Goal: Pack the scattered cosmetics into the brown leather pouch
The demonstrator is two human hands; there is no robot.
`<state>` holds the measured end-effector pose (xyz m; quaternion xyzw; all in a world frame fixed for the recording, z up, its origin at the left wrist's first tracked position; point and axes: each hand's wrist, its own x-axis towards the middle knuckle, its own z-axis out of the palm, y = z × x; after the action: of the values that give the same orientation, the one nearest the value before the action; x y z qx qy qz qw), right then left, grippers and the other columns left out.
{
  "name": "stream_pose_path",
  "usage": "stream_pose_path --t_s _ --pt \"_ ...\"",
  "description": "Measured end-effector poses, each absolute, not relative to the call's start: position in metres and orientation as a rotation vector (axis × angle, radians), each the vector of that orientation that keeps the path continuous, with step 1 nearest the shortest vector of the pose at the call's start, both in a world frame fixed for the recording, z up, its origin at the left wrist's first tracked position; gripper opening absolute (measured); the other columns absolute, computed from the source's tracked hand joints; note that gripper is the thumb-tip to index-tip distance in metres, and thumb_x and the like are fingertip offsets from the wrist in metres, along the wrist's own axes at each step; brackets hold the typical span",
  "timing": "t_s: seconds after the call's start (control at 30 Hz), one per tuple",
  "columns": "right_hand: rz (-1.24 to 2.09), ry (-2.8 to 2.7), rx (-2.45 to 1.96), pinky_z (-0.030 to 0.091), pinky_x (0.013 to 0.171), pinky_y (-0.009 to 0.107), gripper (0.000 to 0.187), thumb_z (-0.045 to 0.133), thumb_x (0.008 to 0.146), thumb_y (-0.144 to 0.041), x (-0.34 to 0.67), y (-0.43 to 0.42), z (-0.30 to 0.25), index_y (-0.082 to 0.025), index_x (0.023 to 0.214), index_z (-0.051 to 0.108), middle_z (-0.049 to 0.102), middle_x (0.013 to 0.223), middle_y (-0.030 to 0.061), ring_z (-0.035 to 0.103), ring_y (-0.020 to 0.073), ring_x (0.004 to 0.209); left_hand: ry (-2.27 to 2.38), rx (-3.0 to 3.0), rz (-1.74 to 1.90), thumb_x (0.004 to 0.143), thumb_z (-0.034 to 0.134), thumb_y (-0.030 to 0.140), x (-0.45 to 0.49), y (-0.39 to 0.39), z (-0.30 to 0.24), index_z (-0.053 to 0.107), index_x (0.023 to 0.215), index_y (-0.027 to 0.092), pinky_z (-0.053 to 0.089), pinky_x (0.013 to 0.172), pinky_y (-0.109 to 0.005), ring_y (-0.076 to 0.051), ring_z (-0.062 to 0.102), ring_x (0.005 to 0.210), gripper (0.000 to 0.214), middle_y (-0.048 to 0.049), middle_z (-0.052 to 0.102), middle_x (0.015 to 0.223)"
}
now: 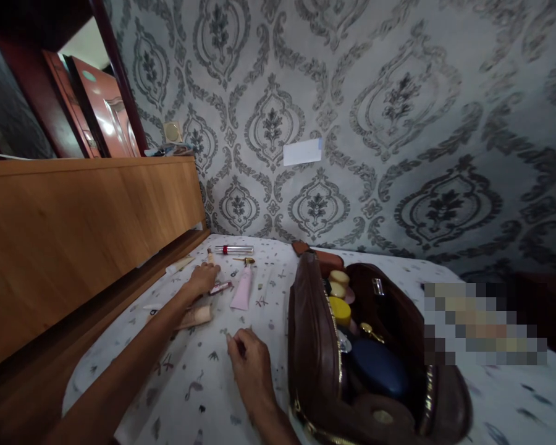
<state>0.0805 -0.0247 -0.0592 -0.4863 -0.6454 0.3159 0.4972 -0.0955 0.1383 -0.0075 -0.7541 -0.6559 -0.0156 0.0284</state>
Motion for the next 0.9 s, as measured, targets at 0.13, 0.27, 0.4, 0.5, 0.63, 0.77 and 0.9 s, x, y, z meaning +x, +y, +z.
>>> stream_pose_path --t_s 0.13,0.27,0.4,0.5,0.63,0.77,0.9 --pt "0.789 -1.563 -1.164 0.034 0.05 0.024 0.035 0.048 0.085 -0.04 0.08 -0.025 -0.06 -0.023 0.056 0.037 0.043 0.056 -0.0025 0.043 0.0142 0.054 -2.032 -2.285 -0.072 0.09 0.041 0.015 -0.094 0.142 -0.006 0.062 0.106 0.014 0.036 0.098 -0.046 -0.032 0.049 0.12 0.027 -0.0194 0.062 0.116" --pt "0.765 -1.581 -1.143 0.034 0.049 0.024 0.035 0.049 0.084 -0.039 0.08 -0.025 -0.059 -0.022 0.055 0.04 0.045 0.055 -0.0021 0.044 0.014 0.054 -1.989 -2.385 -0.124 0.095 0.039 0.027 -0.072 0.142 -0.007 0.061 0.108 0.017 0.041 0.092 -0.038 -0.028 0.054 0.114 0.028 -0.0148 0.065 0.114" --pt "0.779 -1.582 -1.15 0.034 0.051 0.024 0.035 0.048 0.085 -0.041 0.08 -0.024 -0.059 -0.022 0.056 0.038 0.045 0.056 -0.0016 0.044 0.0143 0.055 -1.958 -2.493 -0.193 0.096 0.037 0.039 -0.04 0.135 -0.013 0.058 0.111 0.02 0.043 0.089 -0.033 -0.024 0.057 0.11 0.032 -0.0094 0.066 0.113" --pt "0.753 -1.599 -1.164 0.034 0.051 0.024 0.036 0.048 0.084 -0.041 0.08 -0.023 -0.061 -0.022 0.056 0.039 0.046 0.056 -0.0016 0.042 0.0139 0.054 -1.981 -2.508 -0.226 0.095 0.038 0.038 -0.024 0.13 -0.014 0.056 0.111 0.018 0.044 0.087 -0.033 -0.025 0.058 0.11 0.031 -0.0117 0.066 0.114" --pt "0.713 -1.631 -1.167 0.033 0.052 0.024 0.036 0.048 0.084 -0.041 0.08 -0.022 -0.062 -0.022 0.055 0.039 0.047 0.056 -0.0013 0.042 0.0137 0.054 -1.996 -2.529 -0.262 0.095 0.039 0.038 -0.024 0.127 -0.014 0.055 0.111 0.017 0.045 0.082 -0.033 -0.026 0.06 0.105 0.031 -0.0127 0.066 0.111" --pt "0.706 -1.658 -1.18 0.033 0.052 0.025 0.036 0.047 0.085 -0.041 0.08 -0.022 -0.06 -0.022 0.055 0.039 0.047 0.056 -0.0011 0.042 0.0141 0.054 -1.97 -2.567 -0.307 0.095 0.04 0.038 -0.036 0.132 -0.015 0.057 0.11 0.02 0.046 0.08 -0.03 -0.022 0.061 0.1 0.03 -0.0082 0.067 0.107" --pt "0.716 -1.662 -1.174 0.034 0.052 0.025 0.037 0.046 0.085 -0.042 0.081 -0.024 -0.058 -0.022 0.055 0.038 0.048 0.056 -0.0008 0.043 0.0143 0.054 -1.986 -2.515 -0.355 0.095 0.039 0.034 -0.05 0.141 -0.015 0.06 0.11 0.022 0.044 0.088 -0.029 -0.021 0.058 0.106 0.029 -0.0059 0.067 0.111"
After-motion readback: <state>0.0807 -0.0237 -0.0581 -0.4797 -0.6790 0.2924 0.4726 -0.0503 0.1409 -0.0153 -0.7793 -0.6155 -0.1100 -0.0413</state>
